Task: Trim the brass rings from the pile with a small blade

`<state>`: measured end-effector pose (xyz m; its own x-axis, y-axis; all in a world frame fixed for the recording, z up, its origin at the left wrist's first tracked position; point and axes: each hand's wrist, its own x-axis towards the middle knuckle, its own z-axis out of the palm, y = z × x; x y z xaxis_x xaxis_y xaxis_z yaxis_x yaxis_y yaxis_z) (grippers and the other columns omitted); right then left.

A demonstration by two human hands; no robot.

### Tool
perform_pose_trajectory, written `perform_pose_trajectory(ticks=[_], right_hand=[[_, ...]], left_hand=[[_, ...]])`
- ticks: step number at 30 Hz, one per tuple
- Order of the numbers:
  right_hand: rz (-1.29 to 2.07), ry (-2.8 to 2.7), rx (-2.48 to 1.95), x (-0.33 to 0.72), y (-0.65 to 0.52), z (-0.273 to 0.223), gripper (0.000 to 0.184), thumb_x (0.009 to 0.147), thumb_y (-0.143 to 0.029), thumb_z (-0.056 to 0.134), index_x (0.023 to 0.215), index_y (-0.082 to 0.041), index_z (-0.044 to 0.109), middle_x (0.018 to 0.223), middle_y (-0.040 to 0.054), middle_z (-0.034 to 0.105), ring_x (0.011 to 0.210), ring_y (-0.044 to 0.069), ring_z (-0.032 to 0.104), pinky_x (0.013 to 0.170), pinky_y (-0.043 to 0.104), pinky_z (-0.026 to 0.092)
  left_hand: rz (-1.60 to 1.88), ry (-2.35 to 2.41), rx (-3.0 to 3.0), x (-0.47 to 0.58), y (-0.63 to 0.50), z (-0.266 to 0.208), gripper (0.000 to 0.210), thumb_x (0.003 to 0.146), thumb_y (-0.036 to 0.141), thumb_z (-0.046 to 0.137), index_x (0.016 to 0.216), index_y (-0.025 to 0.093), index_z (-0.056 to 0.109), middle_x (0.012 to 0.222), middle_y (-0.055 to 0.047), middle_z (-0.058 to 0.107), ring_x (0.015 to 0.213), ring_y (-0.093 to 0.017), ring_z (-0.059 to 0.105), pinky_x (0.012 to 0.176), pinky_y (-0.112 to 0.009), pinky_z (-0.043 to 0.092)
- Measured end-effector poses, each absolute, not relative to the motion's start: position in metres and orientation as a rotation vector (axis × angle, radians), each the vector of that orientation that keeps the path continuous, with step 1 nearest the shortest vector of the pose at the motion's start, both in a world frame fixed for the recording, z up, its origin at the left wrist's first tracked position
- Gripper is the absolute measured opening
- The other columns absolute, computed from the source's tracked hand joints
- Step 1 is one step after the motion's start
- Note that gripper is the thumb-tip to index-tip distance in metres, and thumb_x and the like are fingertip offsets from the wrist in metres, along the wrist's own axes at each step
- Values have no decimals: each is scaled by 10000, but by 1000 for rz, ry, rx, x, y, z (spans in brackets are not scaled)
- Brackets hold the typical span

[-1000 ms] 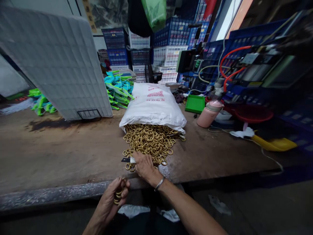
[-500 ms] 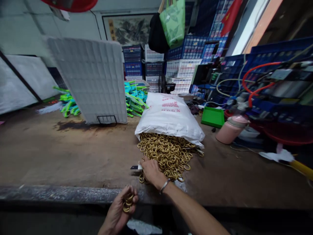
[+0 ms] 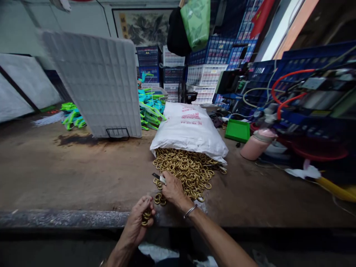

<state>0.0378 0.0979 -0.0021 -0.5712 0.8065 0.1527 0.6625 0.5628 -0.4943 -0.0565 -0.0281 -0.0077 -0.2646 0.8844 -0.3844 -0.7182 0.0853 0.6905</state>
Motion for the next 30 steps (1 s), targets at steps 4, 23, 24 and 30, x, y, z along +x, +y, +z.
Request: perform_pose_trajectory(ticks=[4, 23, 24, 30], right_hand=[[988, -2074, -1104, 49, 86, -2, 135, 785, -263, 405, 696, -179, 463, 608, -40, 435, 576, 104, 402, 554, 205, 316], [1403, -1916, -1112, 85, 60, -4, 252, 804, -340, 419, 616, -174, 441, 555, -55, 427, 542, 79, 390, 521, 187, 310], [1376, -1923, -1130, 85, 59, -5, 241, 797, -327, 426, 610, -174, 438, 556, -58, 419, 546, 78, 384, 528, 187, 310], [1305, -1939, -1162, 87, 58, -2, 262, 798, -338, 423, 593, -175, 425, 544, -67, 372, 531, 73, 342, 513, 187, 289]], left_hand=[[1572, 1117, 319, -45, -19, -5, 446, 599, 455, 695, 897, 180, 510, 535, 66, 488, 418, -58, 440, 331, -127, 254], [1432, 1457, 892, -25, -13, -4, 192, 686, 357, 625, 700, 165, 638, 566, 18, 554, 508, -100, 482, 497, -192, 381], [1376, 1432, 830, -24, -13, -4, 220, 694, 383, 614, 719, 164, 624, 527, 36, 516, 450, -82, 439, 442, -182, 345], [1220, 1245, 624, -23, -14, -1, 311, 686, 471, 601, 718, 176, 506, 505, 67, 454, 374, -46, 368, 339, -145, 216]])
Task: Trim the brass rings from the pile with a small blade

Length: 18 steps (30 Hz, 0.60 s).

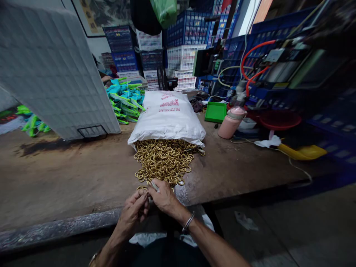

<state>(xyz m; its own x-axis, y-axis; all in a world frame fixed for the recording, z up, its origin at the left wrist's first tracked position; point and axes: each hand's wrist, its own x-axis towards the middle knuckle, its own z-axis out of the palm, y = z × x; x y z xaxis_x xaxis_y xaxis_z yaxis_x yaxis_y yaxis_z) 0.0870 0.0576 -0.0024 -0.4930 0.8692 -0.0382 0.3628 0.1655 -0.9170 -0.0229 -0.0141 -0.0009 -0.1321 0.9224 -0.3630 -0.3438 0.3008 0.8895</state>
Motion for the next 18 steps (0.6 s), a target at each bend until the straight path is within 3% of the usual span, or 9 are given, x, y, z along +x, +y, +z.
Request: perform_pose_trajectory(ticks=[6, 9, 13, 18], right_hand=[[1371, -1849, -1144, 89, 58, 2, 260, 819, -330, 377, 623, -176, 449, 552, -49, 442, 526, 82, 400, 519, 194, 316], [1192, -1982, -1184, 93, 56, -3, 233, 817, -275, 370, 620, -179, 447, 551, -41, 455, 521, 87, 400, 520, 196, 300], [939, -2312, -1152, 100, 49, -8, 110, 715, -115, 399, 680, -187, 475, 600, -28, 503, 553, 99, 414, 525, 206, 257], [752, -2527, -1219, 101, 41, -5, 284, 622, -50, 376, 830, -192, 506, 714, 9, 580, 637, 130, 487, 574, 227, 257]], left_hand=[[1245, 1120, 606, -23, -17, 0, 262, 731, 432, 575, 749, 182, 496, 539, 64, 473, 406, -42, 392, 343, -136, 223], [1275, 1117, 611, -23, -17, -1, 246, 745, 419, 566, 759, 189, 482, 558, 62, 486, 413, -41, 396, 344, -133, 239], [1280, 1172, 619, -22, -17, -1, 268, 738, 435, 572, 782, 185, 485, 562, 63, 488, 408, -33, 397, 346, -124, 245], [1282, 1214, 620, -23, -18, -6, 334, 693, 480, 600, 781, 179, 485, 539, 63, 492, 389, -33, 401, 341, -125, 250]])
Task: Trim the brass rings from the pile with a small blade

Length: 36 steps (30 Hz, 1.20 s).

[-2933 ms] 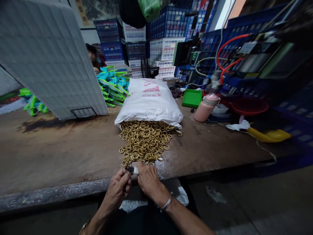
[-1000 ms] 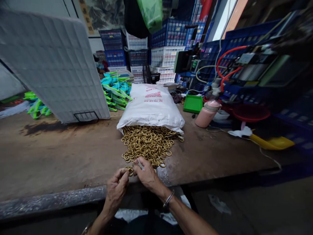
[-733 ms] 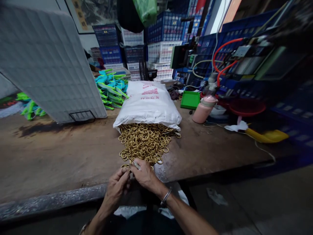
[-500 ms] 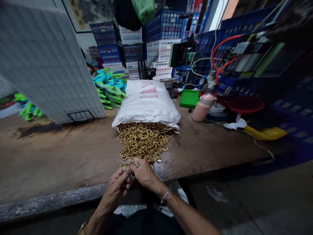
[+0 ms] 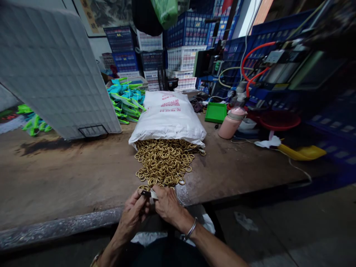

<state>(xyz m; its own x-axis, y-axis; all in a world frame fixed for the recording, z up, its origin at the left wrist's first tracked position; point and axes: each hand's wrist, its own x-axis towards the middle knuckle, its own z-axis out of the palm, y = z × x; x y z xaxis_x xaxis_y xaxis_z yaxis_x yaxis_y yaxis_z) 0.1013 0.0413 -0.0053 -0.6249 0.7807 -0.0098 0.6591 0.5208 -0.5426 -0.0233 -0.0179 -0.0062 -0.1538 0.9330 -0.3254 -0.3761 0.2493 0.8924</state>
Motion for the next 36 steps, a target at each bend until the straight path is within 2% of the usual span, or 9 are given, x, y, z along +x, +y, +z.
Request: perform_pose_trajectory(ticks=[7, 16, 24, 36], right_hand=[[633, -2583, -1274, 101, 37, -6, 306, 628, -42, 380, 880, -191, 470, 756, 23, 591, 692, 150, 512, 589, 240, 243], [692, -2631, -1360, 97, 35, 6, 291, 638, -59, 390, 887, -182, 476, 778, 38, 606, 715, 161, 530, 590, 240, 246], [666, -2660, -1375, 100, 39, 0, 285, 648, -62, 395, 894, -175, 485, 780, 45, 613, 694, 157, 528, 588, 248, 232], [749, -2655, -1259, 97, 36, 1, 253, 674, -82, 412, 883, -189, 509, 746, 20, 607, 671, 139, 530, 570, 232, 240]], left_hand=[[1277, 1243, 639, -26, -19, -10, 354, 686, 506, 593, 746, 179, 469, 513, 69, 485, 366, -24, 371, 338, -124, 242], [1236, 1350, 681, -27, -20, -5, 433, 622, 585, 593, 707, 180, 465, 481, 71, 477, 341, -27, 344, 322, -130, 236], [1238, 1347, 735, -26, -24, -9, 388, 687, 551, 551, 649, 182, 437, 444, 79, 432, 349, -26, 318, 349, -131, 231], [1261, 1338, 692, -29, -24, -11, 370, 654, 526, 599, 680, 181, 468, 490, 69, 468, 376, -39, 368, 361, -145, 238]])
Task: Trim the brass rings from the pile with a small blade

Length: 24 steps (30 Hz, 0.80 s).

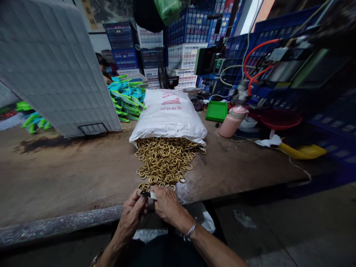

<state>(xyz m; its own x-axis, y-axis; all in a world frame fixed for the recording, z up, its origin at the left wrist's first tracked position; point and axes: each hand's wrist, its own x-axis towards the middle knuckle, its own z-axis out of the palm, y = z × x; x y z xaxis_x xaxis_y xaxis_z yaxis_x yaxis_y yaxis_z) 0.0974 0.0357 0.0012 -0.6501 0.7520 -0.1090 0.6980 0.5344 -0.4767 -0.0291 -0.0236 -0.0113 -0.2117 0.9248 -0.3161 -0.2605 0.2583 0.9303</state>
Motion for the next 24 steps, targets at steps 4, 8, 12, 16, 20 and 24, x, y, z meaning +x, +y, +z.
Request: perform_pose_trajectory(ticks=[4, 8, 12, 16, 20, 24], right_hand=[[755, -2662, -1268, 100, 36, -1, 303, 673, -79, 404, 935, -190, 507, 776, 28, 612, 690, 145, 528, 582, 234, 248], [617, -2609, -1527, 115, 44, -14, 264, 667, -53, 390, 876, -159, 512, 725, 51, 599, 645, 148, 513, 568, 250, 233], [586, -2468, -1579, 125, 49, -24, 197, 684, -60, 394, 809, -172, 496, 691, 33, 588, 627, 138, 507, 555, 242, 229], [614, -2366, -1596, 117, 44, -25, 154, 740, -102, 426, 857, -187, 477, 730, 15, 600, 643, 130, 530, 559, 231, 239], [547, -2358, -1678, 107, 42, -28, 190, 787, -191, 467, 975, -190, 443, 830, 33, 618, 709, 152, 561, 596, 239, 264], [413, -2472, -1676, 105, 41, -32, 227, 823, -208, 434, 1049, -193, 425, 913, 73, 610, 803, 185, 557, 650, 263, 279]], left_hand=[[1234, 1257, 664, -30, -33, -11, 313, 704, 476, 585, 694, 187, 466, 502, 68, 474, 381, -39, 381, 358, -138, 233], [1249, 1104, 597, -30, -45, 2, 287, 736, 426, 583, 668, 188, 437, 506, 63, 484, 374, -36, 376, 342, -133, 231], [1287, 988, 464, -34, -45, 8, 281, 724, 418, 602, 678, 175, 470, 556, 43, 513, 381, -36, 360, 326, -139, 228], [1324, 992, 397, -39, -39, -2, 266, 747, 397, 581, 743, 135, 539, 716, -15, 584, 423, -24, 371, 347, -141, 255], [1346, 957, 348, -42, -39, -7, 163, 742, 306, 596, 808, 174, 528, 733, -1, 587, 414, -32, 381, 342, -145, 249], [1342, 864, 244, -46, -39, -8, 249, 718, 285, 615, 937, 186, 546, 707, 7, 563, 430, -33, 394, 354, -141, 266]])
